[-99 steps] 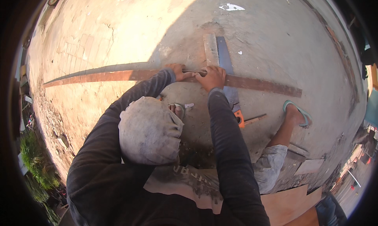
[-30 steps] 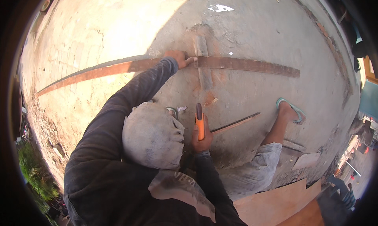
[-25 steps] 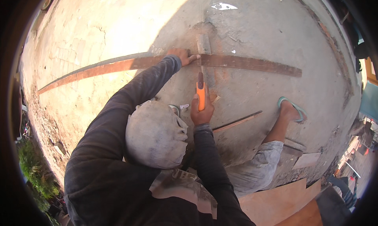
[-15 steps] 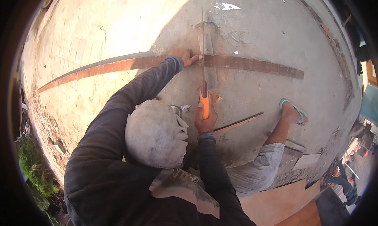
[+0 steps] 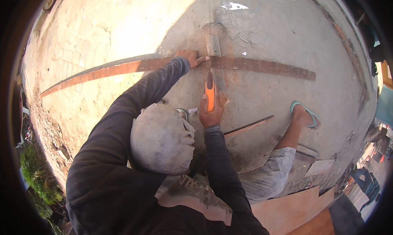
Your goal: The person saws several pieces of wood while sitting on the ground, then measures a long wooden strip with a measuring tape and saws it into smaller sections.
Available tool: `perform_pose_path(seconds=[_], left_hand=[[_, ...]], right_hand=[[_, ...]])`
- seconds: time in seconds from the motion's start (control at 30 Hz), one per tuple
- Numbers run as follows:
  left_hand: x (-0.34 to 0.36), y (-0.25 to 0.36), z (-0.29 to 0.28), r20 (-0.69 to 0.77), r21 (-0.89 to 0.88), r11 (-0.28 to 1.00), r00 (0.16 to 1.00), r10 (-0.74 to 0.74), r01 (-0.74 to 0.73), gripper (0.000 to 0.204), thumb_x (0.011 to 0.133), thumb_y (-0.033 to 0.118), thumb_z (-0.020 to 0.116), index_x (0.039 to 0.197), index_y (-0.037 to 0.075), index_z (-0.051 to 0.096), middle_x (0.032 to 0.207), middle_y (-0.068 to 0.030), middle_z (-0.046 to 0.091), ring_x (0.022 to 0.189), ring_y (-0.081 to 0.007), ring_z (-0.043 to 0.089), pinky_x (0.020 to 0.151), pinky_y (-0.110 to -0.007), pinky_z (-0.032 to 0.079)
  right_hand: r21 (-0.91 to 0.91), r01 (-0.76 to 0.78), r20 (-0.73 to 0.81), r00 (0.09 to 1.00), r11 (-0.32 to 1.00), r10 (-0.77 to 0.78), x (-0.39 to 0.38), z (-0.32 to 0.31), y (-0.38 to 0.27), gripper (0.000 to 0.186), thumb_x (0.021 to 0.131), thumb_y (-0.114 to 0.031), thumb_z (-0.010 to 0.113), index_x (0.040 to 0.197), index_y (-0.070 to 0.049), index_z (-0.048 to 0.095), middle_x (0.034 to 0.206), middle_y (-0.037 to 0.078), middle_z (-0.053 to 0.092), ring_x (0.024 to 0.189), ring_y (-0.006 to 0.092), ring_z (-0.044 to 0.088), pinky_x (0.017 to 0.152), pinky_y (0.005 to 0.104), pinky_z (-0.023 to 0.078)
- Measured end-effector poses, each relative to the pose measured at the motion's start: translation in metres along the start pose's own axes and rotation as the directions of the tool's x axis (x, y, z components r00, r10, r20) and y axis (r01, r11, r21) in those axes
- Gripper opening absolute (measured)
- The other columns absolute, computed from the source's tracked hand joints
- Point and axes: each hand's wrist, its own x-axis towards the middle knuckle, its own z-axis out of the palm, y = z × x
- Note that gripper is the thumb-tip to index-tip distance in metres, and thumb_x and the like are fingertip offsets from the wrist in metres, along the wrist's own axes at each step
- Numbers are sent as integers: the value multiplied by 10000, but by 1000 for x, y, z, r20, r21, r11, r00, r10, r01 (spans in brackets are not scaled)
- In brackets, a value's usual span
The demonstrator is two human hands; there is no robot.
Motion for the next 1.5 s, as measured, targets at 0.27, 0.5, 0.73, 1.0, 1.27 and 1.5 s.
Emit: perform_pose_path(seconds=[0.27, 0.5, 0.73, 1.0, 1.27, 1.5], left_hand=[[-12, 1, -10, 22, -16, 1000, 1000, 10, -10, 924, 969, 845, 356, 1154, 44, 778, 1073, -219, 778, 1069, -382, 741, 971, -508, 545], [-19, -28, 6, -136, 36, 972, 962, 235, -232, 803, 883, 668, 710, 1388, 55, 590, 1326, -190, 679, 1272, -386, 639, 1079, -526, 486], [-22, -20, -4, 79, 196, 978, 995, 60, -74, 742, 782, 229, 813, 1437, 71, 501, 1367, -202, 636, 1303, -397, 614, 1075, -529, 501], [-27, 9, -4, -27, 260, 946, 978, 207, -193, 903, 753, 335, 886, 1512, 110, 453, 1455, -184, 562, 1345, -399, 565, 1111, -551, 472], [-19, 4, 14, -6, 156, 966, 977, 211, -208, 980, 716, 346, 925, 1527, 132, 418, 1502, -154, 515, 1411, -389, 493, 1139, -562, 436], [-8, -12, 43, -167, 241, 970, 983, 77, -35, 856, 713, 285, 930, 1430, 76, 512, 1463, -186, 552, 1371, -402, 534, 1131, -514, 468]], right_hand=[[27, -44, 47, 998, 999, 43, -131, -66, 3, 558, 1061, -235, 545, 1510, 89, 474, 1242, 192, 715, 1124, 234, 699, 1000, 366, 543], [-14, 35, -28, 999, 999, -36, -33, -11, 17, 521, 988, -141, 641, 1473, 24, 551, 1301, 252, 707, 1157, 328, 734, 987, 382, 562], [-75, -3, -11, 1000, 997, 2, -8, -44, -8, 506, 1014, -166, 632, 1479, 20, 554, 1296, 216, 719, 1145, 287, 734, 971, 381, 566], [129, -65, -57, 996, 990, 72, -18, -55, -4, 512, 1054, -196, 566, 1503, 47, 520, 1285, 217, 703, 1057, 212, 719, 895, 361, 587], [-301, 110, -325, 922, 947, -210, -41, -107, 1, 619, 956, -101, 652, 1509, 113, 475, 1326, 277, 683, 1102, 271, 733, 912, 368, 589], [15, 70, -141, 988, 997, -67, -44, -97, -3, 596, 966, -131, 665, 1490, 107, 513, 1315, 281, 697, 1130, 292, 729, 968, 376, 564]])
